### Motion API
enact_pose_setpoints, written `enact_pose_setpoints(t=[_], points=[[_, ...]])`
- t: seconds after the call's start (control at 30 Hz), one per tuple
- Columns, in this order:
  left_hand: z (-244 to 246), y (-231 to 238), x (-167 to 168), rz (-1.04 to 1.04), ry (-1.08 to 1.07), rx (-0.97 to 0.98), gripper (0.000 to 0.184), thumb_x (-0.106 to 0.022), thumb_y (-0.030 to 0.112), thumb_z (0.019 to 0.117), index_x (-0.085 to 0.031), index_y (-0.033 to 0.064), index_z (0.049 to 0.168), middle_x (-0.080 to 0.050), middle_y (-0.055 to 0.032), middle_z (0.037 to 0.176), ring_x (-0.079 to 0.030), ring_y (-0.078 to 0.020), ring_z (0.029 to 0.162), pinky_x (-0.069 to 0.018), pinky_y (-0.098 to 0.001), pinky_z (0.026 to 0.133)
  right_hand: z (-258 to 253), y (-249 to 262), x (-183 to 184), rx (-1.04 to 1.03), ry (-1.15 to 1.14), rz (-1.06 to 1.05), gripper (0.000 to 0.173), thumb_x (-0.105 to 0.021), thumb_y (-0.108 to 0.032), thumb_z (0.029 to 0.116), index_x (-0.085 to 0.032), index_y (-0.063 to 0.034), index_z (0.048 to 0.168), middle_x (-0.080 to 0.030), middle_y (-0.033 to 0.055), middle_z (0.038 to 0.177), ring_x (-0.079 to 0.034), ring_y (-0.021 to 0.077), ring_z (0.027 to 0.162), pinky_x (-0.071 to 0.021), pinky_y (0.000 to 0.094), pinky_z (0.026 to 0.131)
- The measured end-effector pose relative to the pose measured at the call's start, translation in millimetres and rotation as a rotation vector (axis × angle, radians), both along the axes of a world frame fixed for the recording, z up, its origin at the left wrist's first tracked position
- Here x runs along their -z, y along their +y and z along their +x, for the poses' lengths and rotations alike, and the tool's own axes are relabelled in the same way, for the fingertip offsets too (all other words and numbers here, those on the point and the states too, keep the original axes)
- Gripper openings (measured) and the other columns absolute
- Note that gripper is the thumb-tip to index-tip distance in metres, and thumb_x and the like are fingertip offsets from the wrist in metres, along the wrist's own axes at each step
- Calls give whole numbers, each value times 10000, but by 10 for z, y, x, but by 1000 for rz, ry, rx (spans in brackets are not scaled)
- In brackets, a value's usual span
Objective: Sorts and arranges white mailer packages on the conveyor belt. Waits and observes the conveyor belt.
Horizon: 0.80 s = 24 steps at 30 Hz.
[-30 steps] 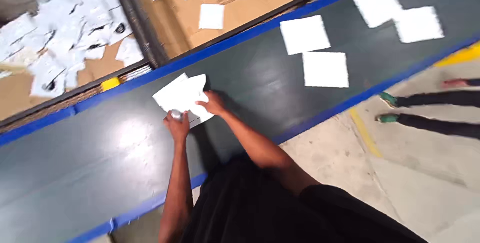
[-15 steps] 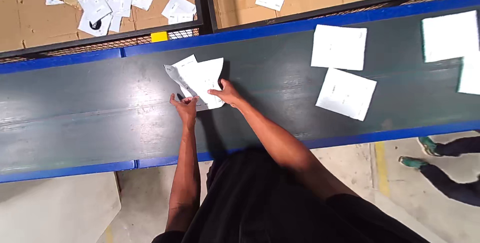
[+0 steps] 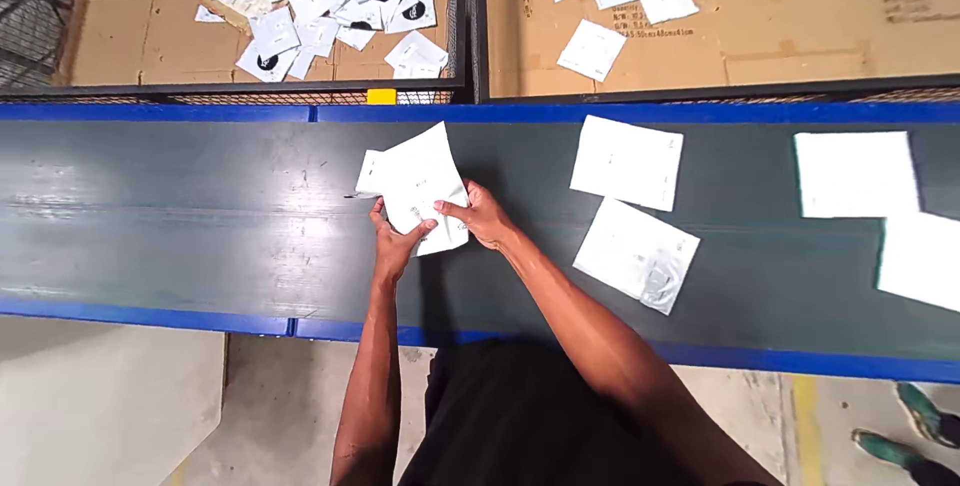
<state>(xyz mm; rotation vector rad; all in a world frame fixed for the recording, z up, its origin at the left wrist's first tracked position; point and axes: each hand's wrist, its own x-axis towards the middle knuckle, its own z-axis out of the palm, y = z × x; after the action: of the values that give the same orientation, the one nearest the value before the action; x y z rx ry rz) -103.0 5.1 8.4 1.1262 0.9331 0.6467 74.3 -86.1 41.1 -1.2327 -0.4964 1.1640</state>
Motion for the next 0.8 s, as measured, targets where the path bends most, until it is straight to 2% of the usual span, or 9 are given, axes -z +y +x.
enact_pose_setpoints(t=[0.13,0.2,0.3,0.4,0.47,0.53,0.63,0.7,0.8], points=[[55,-76,-131,27,-152,-26,686,-719,94,944,-292,-43,1463,-645,-220,1218,-703,-312,1052,-620,-486,902,127,-139,-109,-29,-48,70,446,-792,-96,893,-560,53,1243,-727,155,1081,-735,246,982,-633,424,900],[59,-69,-256,97,-150,-27,535,-674,47,968,-377,-71,1397,-677,-197,1155,-712,-283,1023,-614,-454,909,182,-164,-109,-37,-61,87,421,-792,-93,887,-570,51,1215,-721,155,1068,-731,242,970,-633,422,889],[-145,-91,-325,189,-103,7,538,-675,2,945,-393,-95,1394,-688,-165,1161,-710,-254,1041,-606,-444,943,51,-190,6,-55,-77,76,410,-787,-118,886,-592,47,1207,-724,144,1059,-728,219,960,-630,415,889],[-527,182,-194,163,-5,-35,491,-633,22,967,-431,-63,1406,-696,-128,1184,-710,-224,1043,-606,-450,935,-9,-204,205,-110,-277,-14,398,-742,-301,950,-628,1,1181,-724,105,1062,-719,160,917,-617,356,831],[-781,691,-99,179,174,-65,443,-632,92,986,-463,-37,1375,-685,-114,1175,-704,-191,1025,-610,-419,912,171,-165,370,-85,-533,-134,454,-725,-401,945,-654,-69,1247,-692,81,1236,-697,157,1059,-603,361,905],[-942,1236,16,288,548,-38,558,-714,222,952,-488,-23,1398,-654,-161,1245,-669,-194,1104,-570,-390,965,579,-127,525,-10,-816,-271,466,-680,-363,970,-629,-85,1341,-623,94,1395,-619,192,1250,-547,397,1033],[-1023,1868,199,317,1071,80,1064,-814,556,800,-340,-26,1553,-336,-385,1530,-375,-510,1411,-349,-635,1141,1322,-73,557,24,-1101,-532,586,-726,-262,937,-534,-77,1458,-504,150,1530,-485,309,1416,-419,515,1166],[-1024,2112,288,283,1244,134,1221,-829,656,724,-283,-20,1581,-214,-445,1557,-247,-629,1425,-284,-744,1115,1617,-30,609,-52,-1139,-667,838,-845,-288,825,-447,-77,1531,-430,186,1582,-434,363,1449,-386,572,1171],[-1198,2514,394,202,1239,30,1401,-934,587,600,-168,-13,1607,-222,-407,1575,-261,-569,1449,-297,-682,1145,1558,93,729,-212,-1150,-842,1212,-948,-444,652,-291,-117,1616,-343,153,1644,-346,366,1504,-371,621,1157]])
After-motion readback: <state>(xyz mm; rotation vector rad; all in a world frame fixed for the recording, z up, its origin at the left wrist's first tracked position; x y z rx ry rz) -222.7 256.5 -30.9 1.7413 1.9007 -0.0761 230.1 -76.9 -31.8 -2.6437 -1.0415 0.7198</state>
